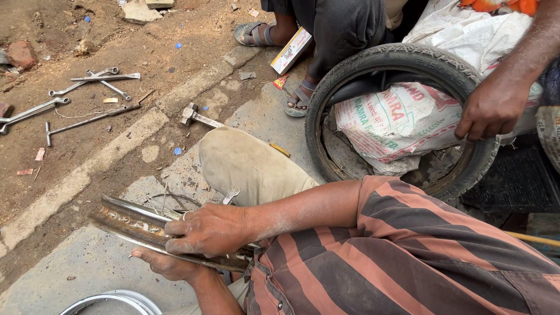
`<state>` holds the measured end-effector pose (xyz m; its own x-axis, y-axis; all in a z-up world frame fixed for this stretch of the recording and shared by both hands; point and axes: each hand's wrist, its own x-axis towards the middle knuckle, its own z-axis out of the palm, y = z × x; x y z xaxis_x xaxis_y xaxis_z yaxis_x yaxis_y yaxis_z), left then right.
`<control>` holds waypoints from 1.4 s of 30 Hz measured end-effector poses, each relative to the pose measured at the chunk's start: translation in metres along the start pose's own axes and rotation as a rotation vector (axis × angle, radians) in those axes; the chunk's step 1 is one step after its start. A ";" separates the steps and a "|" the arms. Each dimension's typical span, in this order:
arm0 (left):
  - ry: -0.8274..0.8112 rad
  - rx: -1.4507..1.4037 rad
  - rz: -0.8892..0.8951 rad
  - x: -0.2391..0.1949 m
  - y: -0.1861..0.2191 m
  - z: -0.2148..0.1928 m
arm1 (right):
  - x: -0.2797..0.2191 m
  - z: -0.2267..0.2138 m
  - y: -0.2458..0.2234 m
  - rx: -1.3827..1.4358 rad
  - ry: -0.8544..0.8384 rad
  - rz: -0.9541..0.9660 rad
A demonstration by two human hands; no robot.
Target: The person sits on the ground and uses a wrench to tighten the spokes on a bicycle wheel rim. They rotate the wheel and adjust multiple spokes around the rim.
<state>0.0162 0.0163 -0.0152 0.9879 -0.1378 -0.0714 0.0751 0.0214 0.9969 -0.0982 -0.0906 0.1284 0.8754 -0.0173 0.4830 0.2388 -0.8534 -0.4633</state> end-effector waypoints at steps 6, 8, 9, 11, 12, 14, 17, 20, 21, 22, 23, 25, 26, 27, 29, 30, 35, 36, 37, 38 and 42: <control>0.018 -0.025 -0.034 -0.006 0.005 0.003 | 0.010 0.014 0.000 -0.130 -0.194 0.321; 0.017 -0.037 -0.040 -0.006 0.009 0.005 | 0.012 0.019 0.003 -0.104 -0.179 0.332; 0.020 -0.046 -0.049 -0.007 0.010 0.006 | 0.011 0.020 0.004 -0.102 -0.167 0.283; 0.029 -0.068 -0.069 -0.007 0.014 0.007 | 0.008 0.019 0.006 -0.097 -0.145 0.184; 0.035 -0.075 -0.072 -0.007 0.015 0.008 | 0.006 0.016 0.006 -0.074 -0.094 0.107; 0.045 -0.092 -0.094 -0.010 0.016 0.007 | 0.001 0.009 0.006 -0.025 0.003 -0.046; 0.059 -0.121 -0.106 -0.011 0.018 0.008 | 0.000 -0.003 0.004 0.116 -0.002 0.002; -0.002 -0.182 -0.051 -0.011 0.019 0.012 | 0.006 -0.007 0.003 0.047 -0.030 0.203; 0.001 -0.130 -0.054 -0.011 0.020 0.011 | 0.009 -0.005 0.002 -0.025 -0.121 0.246; 0.004 -0.079 -0.058 -0.012 0.020 0.009 | 0.012 -0.002 0.000 -0.096 -0.212 0.288; 0.003 -0.028 -0.059 -0.011 0.020 0.010 | 0.013 0.001 0.000 -0.169 -0.299 0.332; 0.008 -0.021 -0.065 -0.010 0.019 0.011 | 0.014 0.005 -0.001 -0.108 -0.208 0.276; 0.012 -0.020 -0.069 -0.009 0.018 0.012 | 0.013 0.005 -0.001 -0.081 -0.164 0.247; 0.016 -0.017 -0.075 -0.010 0.016 0.011 | 0.010 0.006 -0.001 -0.078 -0.130 0.187; 0.031 -0.006 -0.089 -0.010 0.009 0.008 | 0.004 0.005 -0.001 -0.064 -0.067 0.068; 0.088 0.276 0.251 -0.010 0.005 0.007 | 0.002 0.004 0.001 -0.040 -0.060 0.052; -0.024 0.446 0.178 -0.009 0.004 0.001 | 0.002 -0.003 0.002 0.016 -0.063 0.215; -0.027 0.260 0.057 -0.012 0.007 0.000 | 0.004 -0.004 -0.001 -0.049 -0.086 0.229; -0.026 0.078 -0.061 -0.011 0.011 0.003 | 0.008 -0.004 -0.002 -0.109 -0.109 0.244; -0.022 -0.107 -0.177 -0.011 0.015 0.008 | 0.011 -0.003 -0.002 -0.169 -0.132 0.257; 0.039 0.385 0.461 -0.018 0.029 0.019 | 0.015 -0.005 -0.002 -0.118 -0.124 0.181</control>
<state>-0.0020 0.0001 0.0151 0.9115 -0.1634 0.3773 -0.4100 -0.2909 0.8645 -0.0878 -0.0921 0.1399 0.9461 -0.1173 0.3018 0.0293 -0.8972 -0.4407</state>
